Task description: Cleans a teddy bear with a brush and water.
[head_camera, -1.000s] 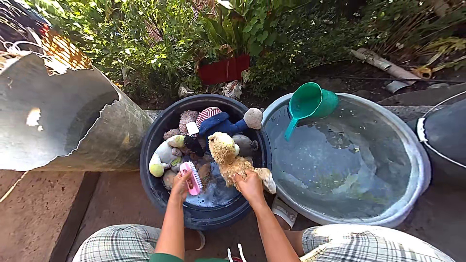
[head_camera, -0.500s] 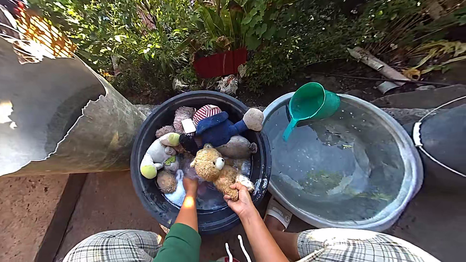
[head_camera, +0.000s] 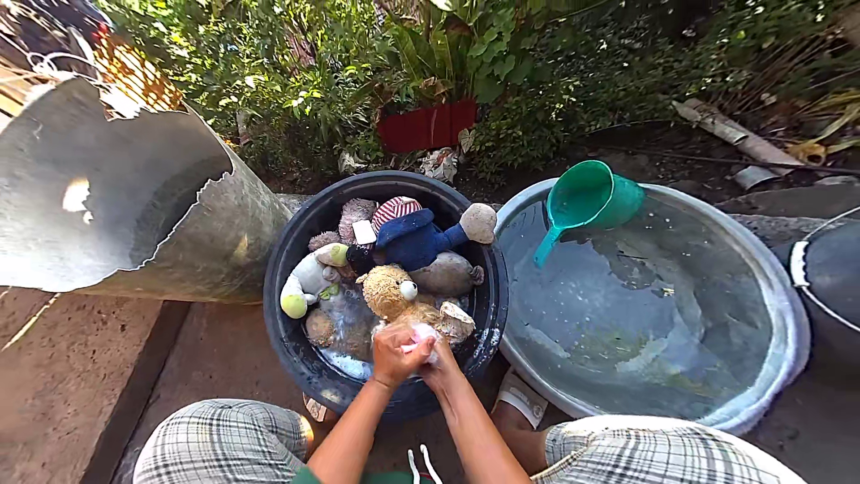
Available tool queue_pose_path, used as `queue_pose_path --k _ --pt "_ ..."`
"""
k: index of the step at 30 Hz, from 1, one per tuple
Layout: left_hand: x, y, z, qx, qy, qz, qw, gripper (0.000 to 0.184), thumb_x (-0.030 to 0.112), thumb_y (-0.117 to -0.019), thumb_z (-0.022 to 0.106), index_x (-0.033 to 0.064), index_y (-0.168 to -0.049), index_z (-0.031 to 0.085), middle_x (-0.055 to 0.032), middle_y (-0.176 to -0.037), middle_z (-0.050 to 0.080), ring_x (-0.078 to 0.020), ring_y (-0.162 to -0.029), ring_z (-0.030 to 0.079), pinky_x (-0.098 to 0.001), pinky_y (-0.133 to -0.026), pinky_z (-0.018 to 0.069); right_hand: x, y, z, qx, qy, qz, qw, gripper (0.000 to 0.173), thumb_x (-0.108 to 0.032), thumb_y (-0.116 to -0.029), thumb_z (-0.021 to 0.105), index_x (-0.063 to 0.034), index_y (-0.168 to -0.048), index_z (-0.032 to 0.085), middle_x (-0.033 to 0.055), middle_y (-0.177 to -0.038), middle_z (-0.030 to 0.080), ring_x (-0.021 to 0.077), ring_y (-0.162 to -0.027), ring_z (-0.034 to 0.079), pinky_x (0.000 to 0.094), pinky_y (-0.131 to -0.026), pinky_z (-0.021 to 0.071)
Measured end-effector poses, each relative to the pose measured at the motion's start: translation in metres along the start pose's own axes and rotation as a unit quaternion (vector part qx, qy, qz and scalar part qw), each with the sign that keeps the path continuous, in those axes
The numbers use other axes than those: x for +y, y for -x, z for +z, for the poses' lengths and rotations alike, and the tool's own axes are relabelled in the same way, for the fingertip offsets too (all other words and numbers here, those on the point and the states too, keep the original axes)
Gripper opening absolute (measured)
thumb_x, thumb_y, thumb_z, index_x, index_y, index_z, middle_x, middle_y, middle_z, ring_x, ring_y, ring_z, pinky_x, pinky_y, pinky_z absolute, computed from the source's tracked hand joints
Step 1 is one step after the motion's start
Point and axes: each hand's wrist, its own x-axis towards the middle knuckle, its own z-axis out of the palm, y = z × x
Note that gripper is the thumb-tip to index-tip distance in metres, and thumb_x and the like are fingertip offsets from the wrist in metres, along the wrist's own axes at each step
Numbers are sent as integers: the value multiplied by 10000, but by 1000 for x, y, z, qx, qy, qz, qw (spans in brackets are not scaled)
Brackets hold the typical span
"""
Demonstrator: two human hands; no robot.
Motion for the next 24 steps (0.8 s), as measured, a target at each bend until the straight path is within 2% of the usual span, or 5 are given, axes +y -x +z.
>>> queue_pose_path --k 3,10,14,20,24 --pt "-52 -6 -22 -154 -201 -266 930 533 525 -954 596 24 -933 777 -192 -982 753 -382 -1033 709 -637 -950 504 -7 -7 -4 32 -2 45 998 210 -210 -1093 422 -50 -1139 550 86 -855 609 103 -567 531 227 -443 404" --pt "8 -20 2 -53 17 77 995 496 368 -909 658 24 -563 566 -88 -593 607 -175 -599 626 -356 -595 523 9 -13 -10 24 76 -1 997 207 -159 -1095 404 -34 -1052 563 45 -767 604 96 -616 585 249 -538 501" --pt "-51 -25 -29 -251 -219 -246 910 596 568 -956 573 -2 -920 744 -209 -1002 735 -386 -1068 688 -621 -975 484 -4 -17 -11 71 65 52 994 231 -233 -1086 457 -37 -1148 563 96 -856 598 132 -601 535 269 -490 432" --pt "23 -16 4 -53 30 116 991 503 371 -915 662 31 -561 551 -88 -589 599 -183 -597 621 -350 -580 521 15 -14 -20 -9 78 -49 996 246 -126 -1091 399 31 -1130 586 75 -908 629 102 -812 610 275 -747 535" --pt "-35 -14 -16 -189 -183 -176 948 523 498 -920 628 -3 -838 750 -195 -895 742 -379 -948 719 -617 -885 531 2 -26 -18 41 105 21 993 285 -181 -1092 463 35 -1234 584 160 -1065 644 203 -916 634 372 -804 542"
